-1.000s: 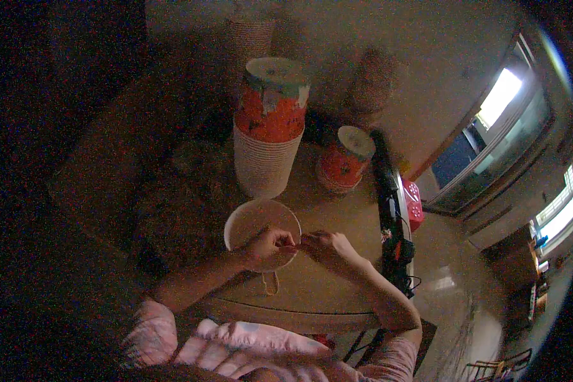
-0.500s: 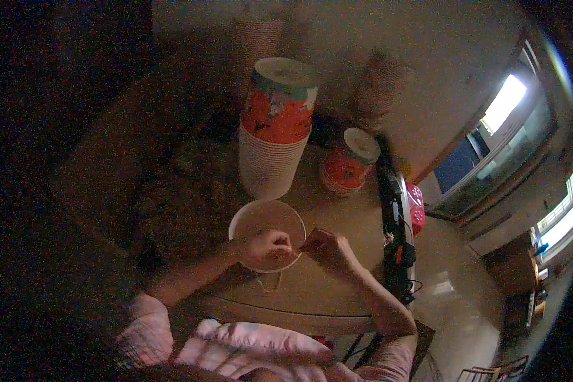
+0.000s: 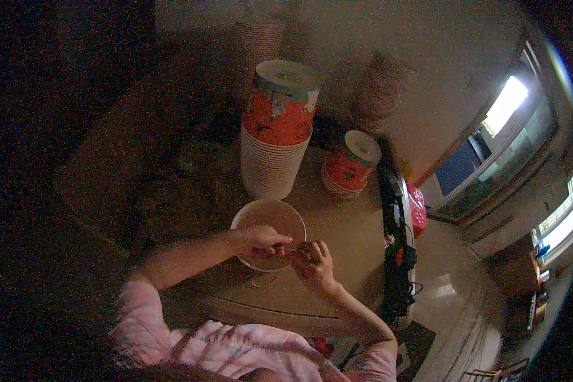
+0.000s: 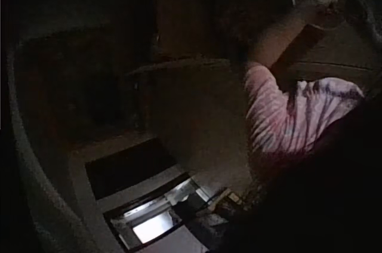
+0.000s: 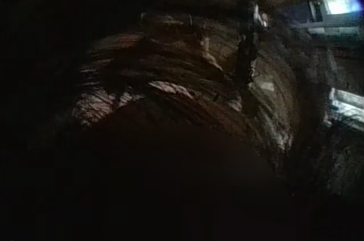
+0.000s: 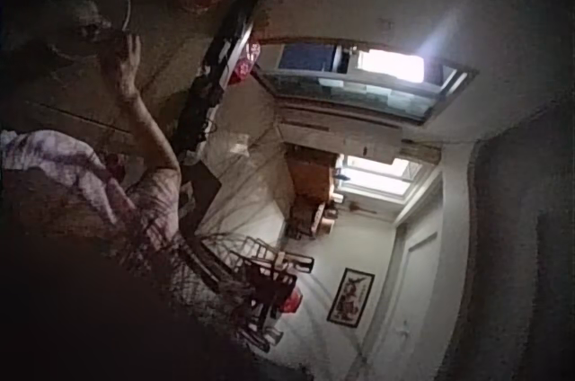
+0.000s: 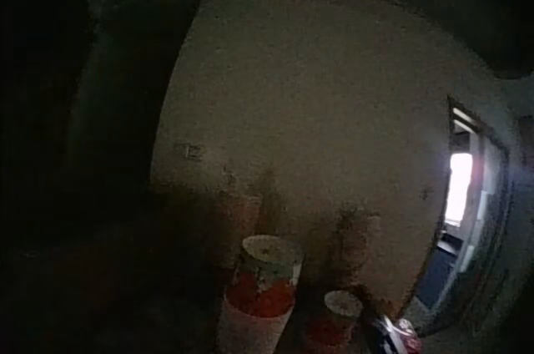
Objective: Threading a string through pre-punched holes in the bottom of decorative paper cups.
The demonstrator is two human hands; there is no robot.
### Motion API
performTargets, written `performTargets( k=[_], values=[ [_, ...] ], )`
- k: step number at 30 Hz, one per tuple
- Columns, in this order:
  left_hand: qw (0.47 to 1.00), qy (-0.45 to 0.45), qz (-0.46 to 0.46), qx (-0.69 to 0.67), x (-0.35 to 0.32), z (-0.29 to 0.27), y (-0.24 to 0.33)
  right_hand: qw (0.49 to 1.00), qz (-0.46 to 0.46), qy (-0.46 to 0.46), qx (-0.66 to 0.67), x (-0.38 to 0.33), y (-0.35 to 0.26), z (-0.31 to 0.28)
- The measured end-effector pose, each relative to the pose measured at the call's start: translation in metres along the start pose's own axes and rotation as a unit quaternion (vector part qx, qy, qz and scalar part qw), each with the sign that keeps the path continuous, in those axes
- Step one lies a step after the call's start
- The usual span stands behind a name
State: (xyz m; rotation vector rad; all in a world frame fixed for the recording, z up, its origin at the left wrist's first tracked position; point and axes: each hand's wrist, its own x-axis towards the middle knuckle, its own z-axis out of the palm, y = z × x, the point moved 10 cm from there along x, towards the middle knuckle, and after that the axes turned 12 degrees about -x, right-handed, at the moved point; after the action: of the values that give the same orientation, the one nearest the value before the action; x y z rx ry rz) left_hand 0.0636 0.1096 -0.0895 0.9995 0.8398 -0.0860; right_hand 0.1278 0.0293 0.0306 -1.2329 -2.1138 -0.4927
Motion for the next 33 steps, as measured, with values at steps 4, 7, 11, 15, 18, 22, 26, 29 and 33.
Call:
performTargets(
  k=[4, 7, 11, 15, 18, 22, 26, 29, 33],
  values=[
    [0.999, 0.027, -0.007, 0.04, -0.008, 0.003, 0.006, 1.0, 0.012, 0.002, 0.01, 0.002, 0.001, -0.003],
    [0.999, -0.025, -0.014, 0.041, -0.001, 0.011, 0.005, 1.0, 0.002, -0.014, 0.005, 0.009, -0.004, -0.002],
    [0.999, -0.042, -0.003, -0.015, 0.002, 0.019, 0.008, 1.0, 0.008, 0.004, 0.024, 0.013, -0.003, -0.009],
    [0.997, -0.055, -0.012, -0.057, -0.006, 0.027, 0.012, 0.999, 0.004, -0.003, 0.053, 0.009, 0.004, -0.008],
    [0.994, -0.024, -0.008, -0.106, -0.006, 0.02, 0.012, 0.997, -0.013, -0.014, 0.076, 0.02, -0.005, -0.011],
    [0.996, -0.027, 0.025, -0.086, -0.003, 0.023, 0.02, 0.997, -0.008, -0.014, 0.078, 0.02, -0.004, -0.015],
    [0.993, -0.042, 0.081, -0.071, 0.002, 0.017, 0.024, 0.996, 0.001, -0.022, 0.091, 0.018, -0.001, -0.008],
    [0.992, -0.008, 0.128, -0.012, -0.017, 0.019, 0.037, 0.989, 0.083, -0.006, 0.126, 0.009, 0.014, -0.002],
    [0.977, 0.015, 0.212, -0.014, -0.014, 0.016, 0.036, 0.883, 0.377, -0.05, 0.275, -0.036, 0.057, 0.034]
  ],
)
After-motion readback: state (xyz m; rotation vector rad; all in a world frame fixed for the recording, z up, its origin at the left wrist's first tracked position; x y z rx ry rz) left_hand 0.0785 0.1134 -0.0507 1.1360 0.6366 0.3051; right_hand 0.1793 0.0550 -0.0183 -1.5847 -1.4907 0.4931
